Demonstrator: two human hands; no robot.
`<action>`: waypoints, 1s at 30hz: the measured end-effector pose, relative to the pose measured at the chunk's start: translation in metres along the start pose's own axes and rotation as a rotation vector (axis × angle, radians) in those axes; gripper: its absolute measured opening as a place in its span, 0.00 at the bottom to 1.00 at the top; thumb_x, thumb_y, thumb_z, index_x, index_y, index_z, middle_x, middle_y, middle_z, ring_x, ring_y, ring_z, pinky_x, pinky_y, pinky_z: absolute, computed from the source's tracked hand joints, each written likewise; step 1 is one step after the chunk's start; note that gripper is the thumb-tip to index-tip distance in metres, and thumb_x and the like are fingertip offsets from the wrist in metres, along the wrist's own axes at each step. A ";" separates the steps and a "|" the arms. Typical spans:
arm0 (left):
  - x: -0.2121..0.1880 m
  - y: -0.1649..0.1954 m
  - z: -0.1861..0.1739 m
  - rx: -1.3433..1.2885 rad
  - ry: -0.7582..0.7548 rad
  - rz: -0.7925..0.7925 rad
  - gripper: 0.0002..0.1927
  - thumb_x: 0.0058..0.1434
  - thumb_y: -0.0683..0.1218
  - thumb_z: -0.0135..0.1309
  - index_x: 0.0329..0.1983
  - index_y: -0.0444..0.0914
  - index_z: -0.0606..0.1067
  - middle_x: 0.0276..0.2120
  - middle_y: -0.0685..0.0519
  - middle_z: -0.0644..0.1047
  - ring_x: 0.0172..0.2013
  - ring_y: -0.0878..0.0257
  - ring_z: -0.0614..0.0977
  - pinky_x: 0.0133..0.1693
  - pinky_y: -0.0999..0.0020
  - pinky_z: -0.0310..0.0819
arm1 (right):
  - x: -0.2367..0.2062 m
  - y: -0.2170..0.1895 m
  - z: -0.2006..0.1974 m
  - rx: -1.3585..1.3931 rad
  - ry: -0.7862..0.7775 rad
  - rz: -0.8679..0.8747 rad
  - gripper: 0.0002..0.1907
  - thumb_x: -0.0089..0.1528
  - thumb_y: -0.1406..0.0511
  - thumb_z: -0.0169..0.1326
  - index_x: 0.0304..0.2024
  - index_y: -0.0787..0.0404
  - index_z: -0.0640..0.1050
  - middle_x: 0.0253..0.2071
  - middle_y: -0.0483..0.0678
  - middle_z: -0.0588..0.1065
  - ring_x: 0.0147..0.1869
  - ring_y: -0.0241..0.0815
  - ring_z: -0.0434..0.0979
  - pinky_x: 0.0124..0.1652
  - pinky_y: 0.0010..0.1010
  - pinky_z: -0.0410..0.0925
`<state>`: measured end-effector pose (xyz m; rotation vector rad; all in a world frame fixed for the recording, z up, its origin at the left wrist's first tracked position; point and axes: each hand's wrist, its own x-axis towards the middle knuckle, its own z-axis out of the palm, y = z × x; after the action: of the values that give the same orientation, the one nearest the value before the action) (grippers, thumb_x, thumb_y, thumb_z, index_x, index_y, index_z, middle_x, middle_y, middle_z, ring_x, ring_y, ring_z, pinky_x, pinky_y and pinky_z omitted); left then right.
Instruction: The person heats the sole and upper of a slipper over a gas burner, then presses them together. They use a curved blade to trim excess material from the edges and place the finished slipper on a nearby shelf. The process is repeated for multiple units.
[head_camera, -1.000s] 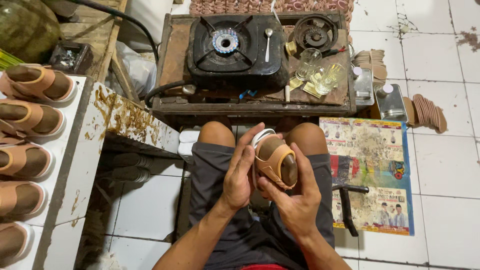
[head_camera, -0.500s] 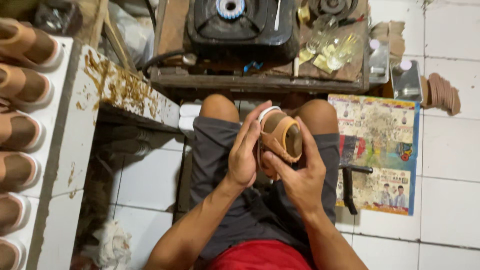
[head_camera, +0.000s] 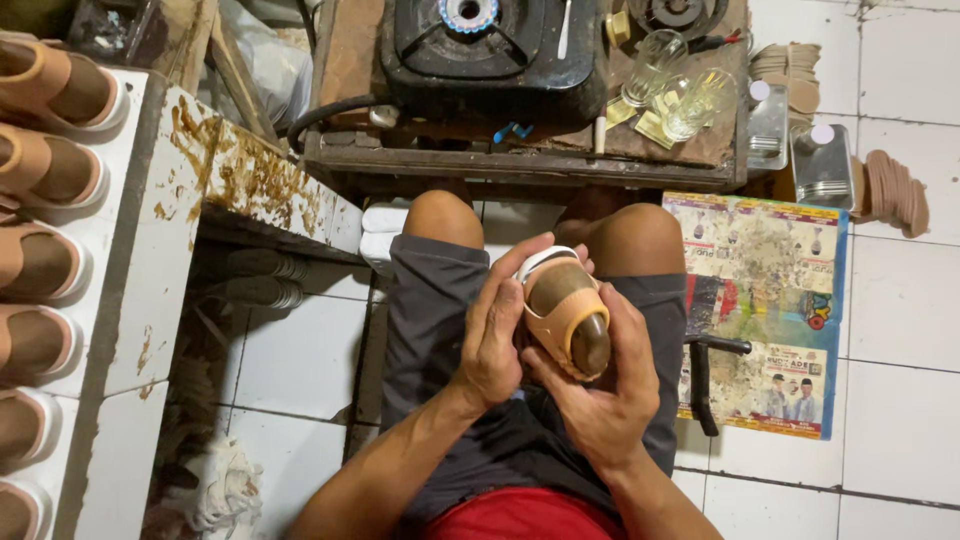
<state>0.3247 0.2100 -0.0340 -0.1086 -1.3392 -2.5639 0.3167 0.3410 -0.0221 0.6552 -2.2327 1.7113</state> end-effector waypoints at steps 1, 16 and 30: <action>-0.003 0.000 0.000 0.013 -0.009 0.006 0.26 0.81 0.52 0.31 0.74 0.31 0.58 0.65 0.34 0.71 0.66 0.48 0.75 0.70 0.54 0.67 | -0.002 -0.001 0.000 -0.019 -0.006 -0.021 0.46 0.51 0.69 0.74 0.67 0.66 0.66 0.61 0.59 0.71 0.64 0.51 0.76 0.62 0.36 0.71; -0.021 -0.003 -0.002 0.042 -0.051 0.045 0.26 0.83 0.53 0.28 0.75 0.32 0.56 0.68 0.32 0.68 0.69 0.44 0.73 0.73 0.50 0.66 | -0.009 -0.009 -0.006 -0.073 -0.055 -0.122 0.46 0.52 0.68 0.74 0.68 0.63 0.64 0.61 0.63 0.72 0.65 0.58 0.77 0.61 0.41 0.75; -0.024 0.000 0.000 0.133 -0.013 0.074 0.26 0.83 0.52 0.28 0.74 0.31 0.57 0.68 0.33 0.69 0.69 0.45 0.74 0.74 0.51 0.66 | -0.009 -0.005 -0.007 -0.089 -0.075 -0.132 0.47 0.51 0.67 0.75 0.68 0.64 0.65 0.61 0.63 0.72 0.64 0.58 0.77 0.60 0.41 0.75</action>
<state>0.3475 0.2145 -0.0380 -0.1476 -1.4770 -2.4099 0.3266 0.3485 -0.0206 0.8384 -2.2462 1.5397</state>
